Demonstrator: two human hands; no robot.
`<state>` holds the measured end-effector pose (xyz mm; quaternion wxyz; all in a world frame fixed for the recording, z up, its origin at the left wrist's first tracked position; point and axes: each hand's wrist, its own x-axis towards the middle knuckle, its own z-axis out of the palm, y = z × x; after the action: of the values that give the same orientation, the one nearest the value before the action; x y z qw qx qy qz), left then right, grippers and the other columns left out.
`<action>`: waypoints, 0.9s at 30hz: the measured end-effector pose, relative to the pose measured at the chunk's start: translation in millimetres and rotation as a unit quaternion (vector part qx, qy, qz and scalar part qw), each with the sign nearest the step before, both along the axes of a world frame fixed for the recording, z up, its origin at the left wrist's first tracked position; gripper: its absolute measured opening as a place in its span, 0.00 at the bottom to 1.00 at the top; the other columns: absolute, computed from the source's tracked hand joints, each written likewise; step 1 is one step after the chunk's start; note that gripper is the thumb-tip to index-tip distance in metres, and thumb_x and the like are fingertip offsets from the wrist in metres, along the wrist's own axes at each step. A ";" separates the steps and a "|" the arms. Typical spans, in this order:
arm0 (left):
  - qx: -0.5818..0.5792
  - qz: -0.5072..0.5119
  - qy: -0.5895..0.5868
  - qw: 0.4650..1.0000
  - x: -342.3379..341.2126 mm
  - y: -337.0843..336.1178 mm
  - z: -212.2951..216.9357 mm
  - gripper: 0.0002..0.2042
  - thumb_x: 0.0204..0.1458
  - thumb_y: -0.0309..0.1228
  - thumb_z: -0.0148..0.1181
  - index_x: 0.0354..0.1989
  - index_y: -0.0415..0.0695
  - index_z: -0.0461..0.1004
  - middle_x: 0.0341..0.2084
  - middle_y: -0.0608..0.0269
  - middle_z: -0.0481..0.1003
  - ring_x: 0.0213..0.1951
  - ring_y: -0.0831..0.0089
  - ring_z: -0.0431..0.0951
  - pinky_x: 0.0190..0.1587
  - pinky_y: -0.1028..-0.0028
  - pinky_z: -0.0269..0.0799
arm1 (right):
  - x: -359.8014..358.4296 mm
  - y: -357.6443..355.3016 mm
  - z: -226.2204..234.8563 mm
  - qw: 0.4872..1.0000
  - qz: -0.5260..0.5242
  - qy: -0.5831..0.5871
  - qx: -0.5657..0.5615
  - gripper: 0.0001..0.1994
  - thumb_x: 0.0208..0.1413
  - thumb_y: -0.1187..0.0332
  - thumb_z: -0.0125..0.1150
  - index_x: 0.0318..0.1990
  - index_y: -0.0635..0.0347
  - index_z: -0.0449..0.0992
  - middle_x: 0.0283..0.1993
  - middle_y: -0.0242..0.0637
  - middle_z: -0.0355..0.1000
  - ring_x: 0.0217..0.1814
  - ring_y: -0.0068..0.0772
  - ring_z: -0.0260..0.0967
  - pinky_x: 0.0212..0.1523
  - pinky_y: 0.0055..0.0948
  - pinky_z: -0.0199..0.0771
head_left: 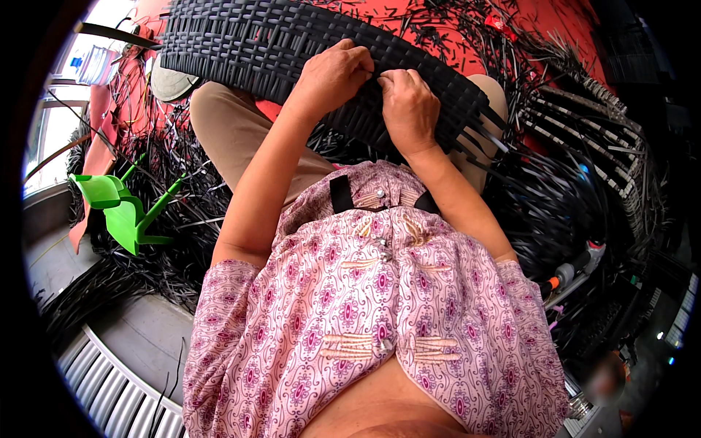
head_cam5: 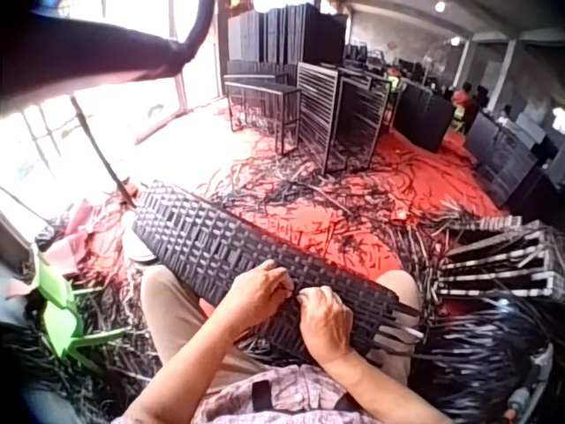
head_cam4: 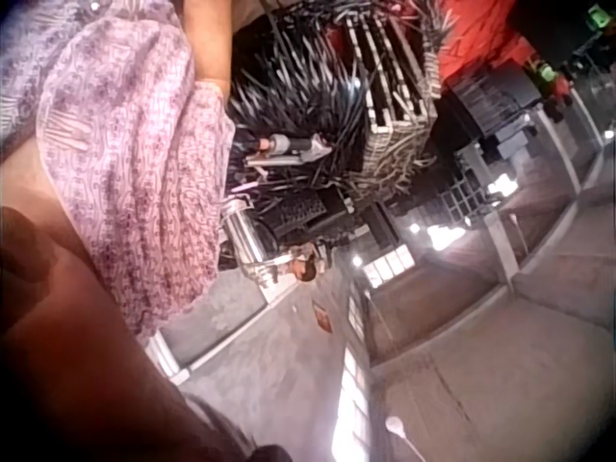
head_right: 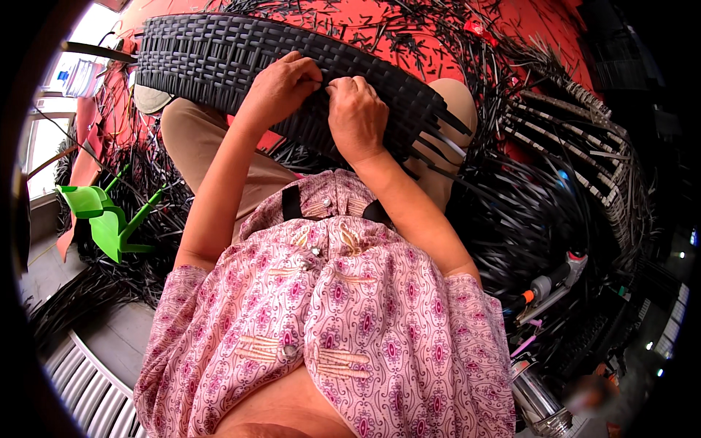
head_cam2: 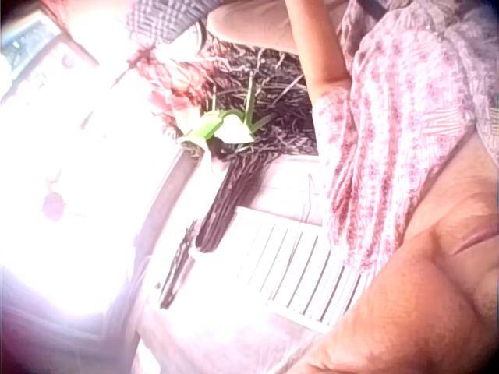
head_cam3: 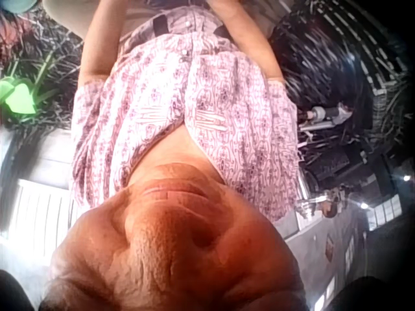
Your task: The person sits cross-legged on the floor and weaves a black mat by hand. They interlace black plastic strips into a grid pattern, occasionally adjusting the mat's position. At 00:51, they use pink scissors to trim a strip before continuing the weaving process.
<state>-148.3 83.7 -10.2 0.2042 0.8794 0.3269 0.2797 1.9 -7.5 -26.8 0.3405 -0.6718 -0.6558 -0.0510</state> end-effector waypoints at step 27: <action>-0.325 0.033 -0.354 0.876 -46.9 -8.6 45.3 0.04 0.56 0.23 0.64 0.38 0.39 0.82 0.29 0.67 0.81 0.32 0.82 0.79 0.38 0.80 0.76 | -15.3 28.7 48.9 0.929 0.190 0.319 -0.007 0.07 0.56 0.68 0.68 0.38 0.61 0.82 0.33 0.38 0.80 0.35 0.34 0.79 0.36 0.29 0.77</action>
<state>-195.2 75.1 35.1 0.5714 0.5945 0.3338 0.4568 -13.3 21.2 22.2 0.5304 -0.5178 -0.6285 0.2357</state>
